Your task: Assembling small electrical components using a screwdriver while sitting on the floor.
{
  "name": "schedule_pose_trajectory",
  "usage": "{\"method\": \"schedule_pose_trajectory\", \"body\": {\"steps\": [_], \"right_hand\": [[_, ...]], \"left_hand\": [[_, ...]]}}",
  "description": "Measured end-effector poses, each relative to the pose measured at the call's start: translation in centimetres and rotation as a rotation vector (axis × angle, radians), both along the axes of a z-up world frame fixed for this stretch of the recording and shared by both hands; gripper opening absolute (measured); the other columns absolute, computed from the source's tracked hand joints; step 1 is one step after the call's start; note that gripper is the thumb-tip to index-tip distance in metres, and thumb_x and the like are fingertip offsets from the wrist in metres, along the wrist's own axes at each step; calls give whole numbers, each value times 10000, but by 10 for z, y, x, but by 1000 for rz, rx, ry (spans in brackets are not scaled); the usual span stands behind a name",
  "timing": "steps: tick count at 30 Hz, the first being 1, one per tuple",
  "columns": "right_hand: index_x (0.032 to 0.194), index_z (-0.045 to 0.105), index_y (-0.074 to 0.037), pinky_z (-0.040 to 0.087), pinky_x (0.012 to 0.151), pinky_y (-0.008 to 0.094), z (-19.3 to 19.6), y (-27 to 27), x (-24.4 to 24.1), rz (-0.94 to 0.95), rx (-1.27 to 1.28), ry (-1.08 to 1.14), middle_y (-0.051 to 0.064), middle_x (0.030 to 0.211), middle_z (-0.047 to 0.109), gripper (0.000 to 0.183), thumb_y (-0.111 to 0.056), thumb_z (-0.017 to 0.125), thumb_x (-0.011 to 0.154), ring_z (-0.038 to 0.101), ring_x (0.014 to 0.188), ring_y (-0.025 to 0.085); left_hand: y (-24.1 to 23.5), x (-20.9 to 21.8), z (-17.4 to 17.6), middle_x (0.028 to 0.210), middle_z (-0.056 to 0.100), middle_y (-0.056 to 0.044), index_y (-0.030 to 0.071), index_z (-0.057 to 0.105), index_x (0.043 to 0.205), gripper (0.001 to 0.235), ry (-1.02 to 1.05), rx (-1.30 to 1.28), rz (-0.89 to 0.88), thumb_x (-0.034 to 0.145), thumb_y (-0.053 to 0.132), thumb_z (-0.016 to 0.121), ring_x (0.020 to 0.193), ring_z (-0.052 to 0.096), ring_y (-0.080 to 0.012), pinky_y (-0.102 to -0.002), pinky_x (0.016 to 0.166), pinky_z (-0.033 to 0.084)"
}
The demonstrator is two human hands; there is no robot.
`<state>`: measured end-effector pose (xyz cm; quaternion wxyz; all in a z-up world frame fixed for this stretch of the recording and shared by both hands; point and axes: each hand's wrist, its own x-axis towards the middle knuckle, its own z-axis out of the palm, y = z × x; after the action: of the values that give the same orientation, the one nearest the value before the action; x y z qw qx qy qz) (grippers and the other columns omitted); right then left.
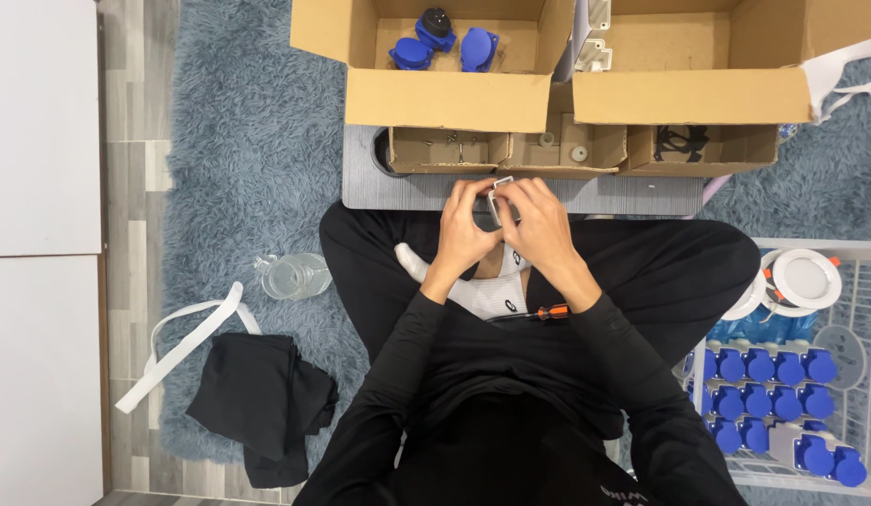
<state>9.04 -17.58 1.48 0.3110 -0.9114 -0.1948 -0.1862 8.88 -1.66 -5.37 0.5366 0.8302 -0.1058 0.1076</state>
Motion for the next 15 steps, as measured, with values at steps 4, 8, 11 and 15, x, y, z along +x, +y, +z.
{"method": "schedule_pose_trajectory", "body": {"steps": [4, 8, 11, 15], "right_hand": [[1094, 754, -124, 601, 753, 360, 4, 0, 0, -8, 25, 26, 30, 904, 683, 77, -80, 746, 1031, 709, 881, 259], [1050, 744, -125, 600, 755, 383, 1, 1, 0, 15, 30, -2, 48, 889, 679, 102, -51, 765, 983, 704, 877, 287], [1036, 735, -141, 601, 762, 376, -1, 2, -3, -4, 23, -12, 39, 885, 679, 108, -62, 774, 973, 703, 882, 280], [1032, 731, -147, 598, 752, 368, -2, 4, -2, -22, 70, -19, 33, 880, 677, 105, -63, 774, 985, 701, 877, 278]], "left_hand": [[1, 0, -1, 1146, 625, 1, 175, 693, 1384, 767, 7, -2, -8, 696, 345, 988, 1085, 722, -267, -455, 941, 566], [2, 1, -2, 1147, 631, 0, 181, 693, 1386, 757, 2, -6, -11, 705, 336, 987, 1090, 723, -266, -457, 945, 562], [2, 1, -1, 1147, 635, 2, 187, 693, 1387, 748, 0, -6, -13, 715, 341, 983, 1090, 725, -267, -459, 944, 563], [2, 1, 1, 1147, 632, -2, 185, 691, 1394, 752, -2, -7, -11, 719, 348, 982, 1084, 726, -272, -468, 941, 566]]}}
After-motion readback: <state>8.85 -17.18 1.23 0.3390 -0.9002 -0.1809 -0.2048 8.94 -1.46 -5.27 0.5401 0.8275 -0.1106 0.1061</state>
